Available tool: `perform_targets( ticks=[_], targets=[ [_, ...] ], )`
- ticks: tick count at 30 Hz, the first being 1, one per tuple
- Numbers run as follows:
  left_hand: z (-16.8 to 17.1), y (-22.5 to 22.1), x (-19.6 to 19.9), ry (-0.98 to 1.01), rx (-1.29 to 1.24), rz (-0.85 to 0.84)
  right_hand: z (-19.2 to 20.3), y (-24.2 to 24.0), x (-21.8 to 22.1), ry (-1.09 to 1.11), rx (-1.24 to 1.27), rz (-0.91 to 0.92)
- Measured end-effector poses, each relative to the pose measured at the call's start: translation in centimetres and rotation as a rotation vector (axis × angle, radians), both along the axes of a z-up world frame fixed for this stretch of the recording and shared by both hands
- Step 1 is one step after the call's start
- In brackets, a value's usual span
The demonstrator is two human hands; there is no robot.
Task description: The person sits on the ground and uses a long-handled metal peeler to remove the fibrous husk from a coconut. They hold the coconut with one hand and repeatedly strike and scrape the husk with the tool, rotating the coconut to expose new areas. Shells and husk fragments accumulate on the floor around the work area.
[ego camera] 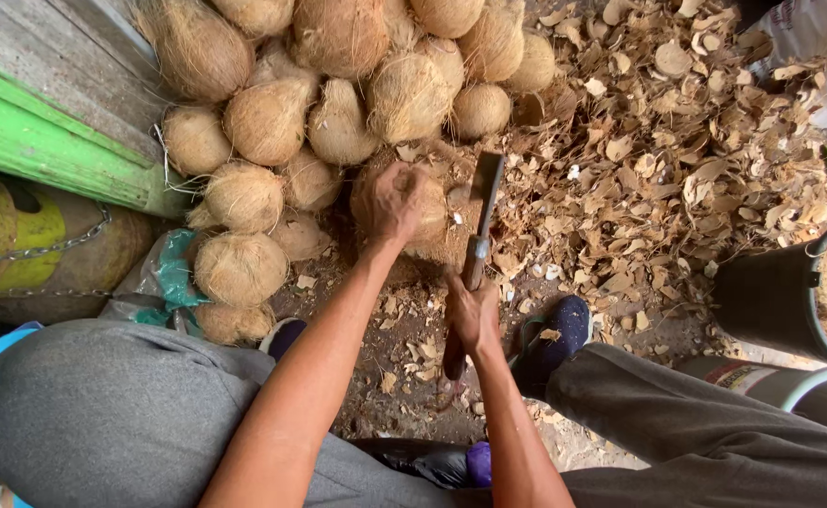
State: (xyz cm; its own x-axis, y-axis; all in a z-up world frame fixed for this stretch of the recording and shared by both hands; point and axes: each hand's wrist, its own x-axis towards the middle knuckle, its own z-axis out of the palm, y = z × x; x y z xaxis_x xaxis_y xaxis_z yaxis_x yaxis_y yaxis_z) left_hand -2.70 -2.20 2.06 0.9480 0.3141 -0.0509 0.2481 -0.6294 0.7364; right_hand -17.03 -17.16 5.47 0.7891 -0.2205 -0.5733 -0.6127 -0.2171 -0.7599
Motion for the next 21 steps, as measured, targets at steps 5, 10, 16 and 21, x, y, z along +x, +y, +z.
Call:
perform_targets(
  ticks=[5,10,16,21],
  targets=[
    [2.8,1.5,0.4,0.069,-0.366,-0.006,1.5,0.0,0.8,-0.153,0.171,0.009],
    [2.4,4.0,-1.1,-0.219,-0.593,-0.170,1.2,0.2,-0.3,-0.163,0.273,-0.007],
    [0.9,3.3,0.4,-0.207,-0.179,-0.318,3.2,-0.8,0.8,-0.318,0.161,-0.027],
    [-1.5,1.5,1.0,-0.040,-0.021,-0.054,4.4,-1.0,-0.4,-0.481,0.185,-0.076]
  ],
)
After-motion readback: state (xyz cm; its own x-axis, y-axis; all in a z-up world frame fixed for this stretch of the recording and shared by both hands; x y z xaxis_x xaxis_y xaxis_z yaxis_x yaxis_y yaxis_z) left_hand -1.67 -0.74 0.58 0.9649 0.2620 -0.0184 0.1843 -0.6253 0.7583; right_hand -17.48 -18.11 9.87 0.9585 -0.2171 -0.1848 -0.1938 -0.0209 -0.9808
